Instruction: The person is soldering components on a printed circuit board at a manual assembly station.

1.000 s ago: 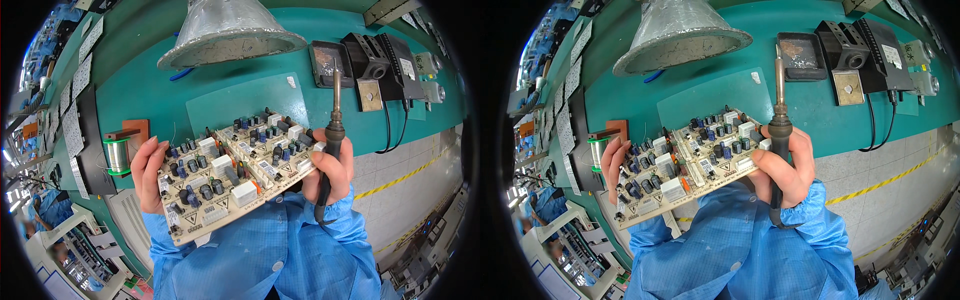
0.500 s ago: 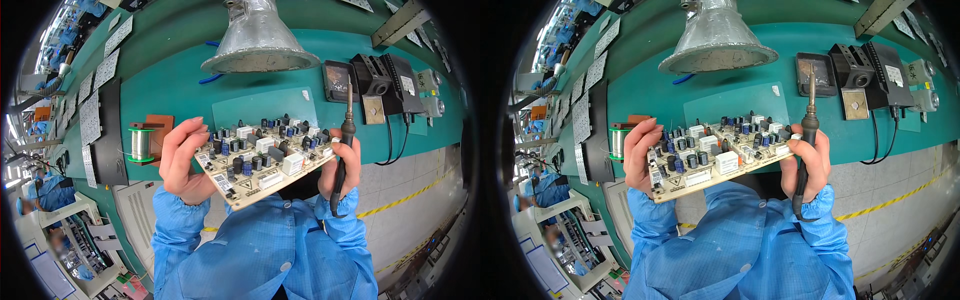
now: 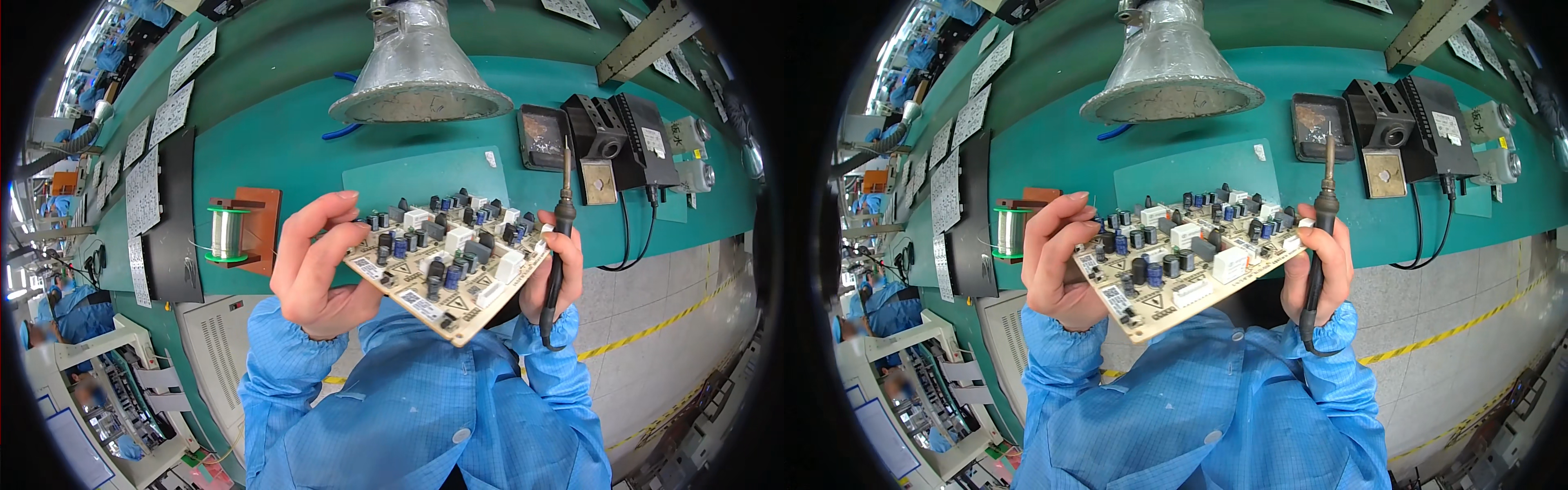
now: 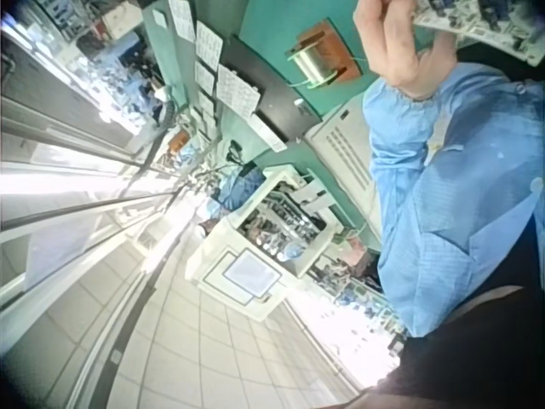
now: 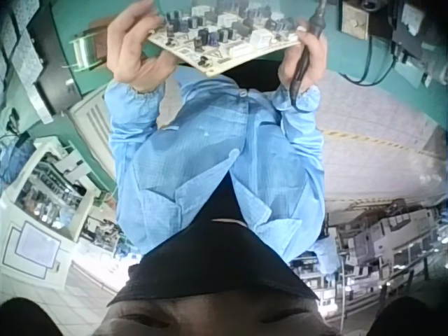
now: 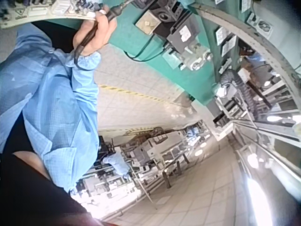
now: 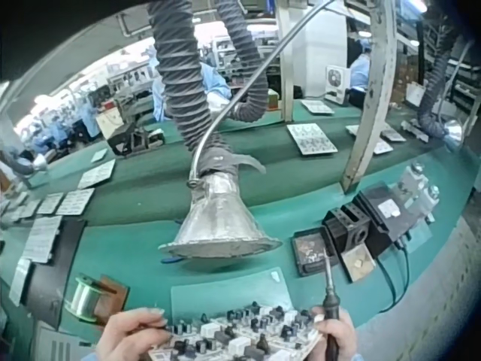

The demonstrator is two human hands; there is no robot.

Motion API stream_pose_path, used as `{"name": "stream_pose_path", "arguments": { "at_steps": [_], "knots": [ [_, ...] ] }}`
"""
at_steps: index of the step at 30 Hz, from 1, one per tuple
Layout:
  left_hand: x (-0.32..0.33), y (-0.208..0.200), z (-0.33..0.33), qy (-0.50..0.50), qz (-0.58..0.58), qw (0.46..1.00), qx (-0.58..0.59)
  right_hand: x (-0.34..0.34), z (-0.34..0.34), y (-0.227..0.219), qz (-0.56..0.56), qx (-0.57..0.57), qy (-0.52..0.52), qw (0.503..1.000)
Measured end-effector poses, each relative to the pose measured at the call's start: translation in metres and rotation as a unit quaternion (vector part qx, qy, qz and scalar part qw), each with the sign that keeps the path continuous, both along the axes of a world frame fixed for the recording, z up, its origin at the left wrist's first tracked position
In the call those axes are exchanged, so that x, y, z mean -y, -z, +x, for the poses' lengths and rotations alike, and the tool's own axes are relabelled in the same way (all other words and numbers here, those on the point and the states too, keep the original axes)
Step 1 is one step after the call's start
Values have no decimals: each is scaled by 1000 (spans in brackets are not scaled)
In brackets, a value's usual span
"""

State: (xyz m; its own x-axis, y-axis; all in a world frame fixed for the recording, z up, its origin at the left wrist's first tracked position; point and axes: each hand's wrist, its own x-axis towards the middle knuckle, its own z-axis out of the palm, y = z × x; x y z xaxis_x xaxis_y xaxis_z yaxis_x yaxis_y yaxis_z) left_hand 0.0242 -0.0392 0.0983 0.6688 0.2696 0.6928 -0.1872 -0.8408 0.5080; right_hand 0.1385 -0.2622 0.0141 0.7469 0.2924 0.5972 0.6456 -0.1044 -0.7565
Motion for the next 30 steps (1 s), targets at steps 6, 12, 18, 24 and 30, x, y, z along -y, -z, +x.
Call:
{"name": "stream_pose_path", "arguments": {
  "at_steps": [6, 12, 18, 24, 30],
  "knots": [
    [7, -5, 6, 24, -6, 1000, 9, 5, 1, 11, 25, -22, 2, 999],
    [12, -6, 13, 33, 22, 999, 35, 14, 0, 20, 48, -91, -10, 995],
    [17, -5, 16, 34, 0, 998, 47, 15, 1, 24, 41, -81, -5, 996],
    [13, -4, 15, 31, -6, 998, 50, 15, 3, 19, 28, -63, -8, 998],
    [7, -2, 7, 32, -29, 999, 28, 11, 5, 11, 3, -23, -15, 1000]
  ]
}}
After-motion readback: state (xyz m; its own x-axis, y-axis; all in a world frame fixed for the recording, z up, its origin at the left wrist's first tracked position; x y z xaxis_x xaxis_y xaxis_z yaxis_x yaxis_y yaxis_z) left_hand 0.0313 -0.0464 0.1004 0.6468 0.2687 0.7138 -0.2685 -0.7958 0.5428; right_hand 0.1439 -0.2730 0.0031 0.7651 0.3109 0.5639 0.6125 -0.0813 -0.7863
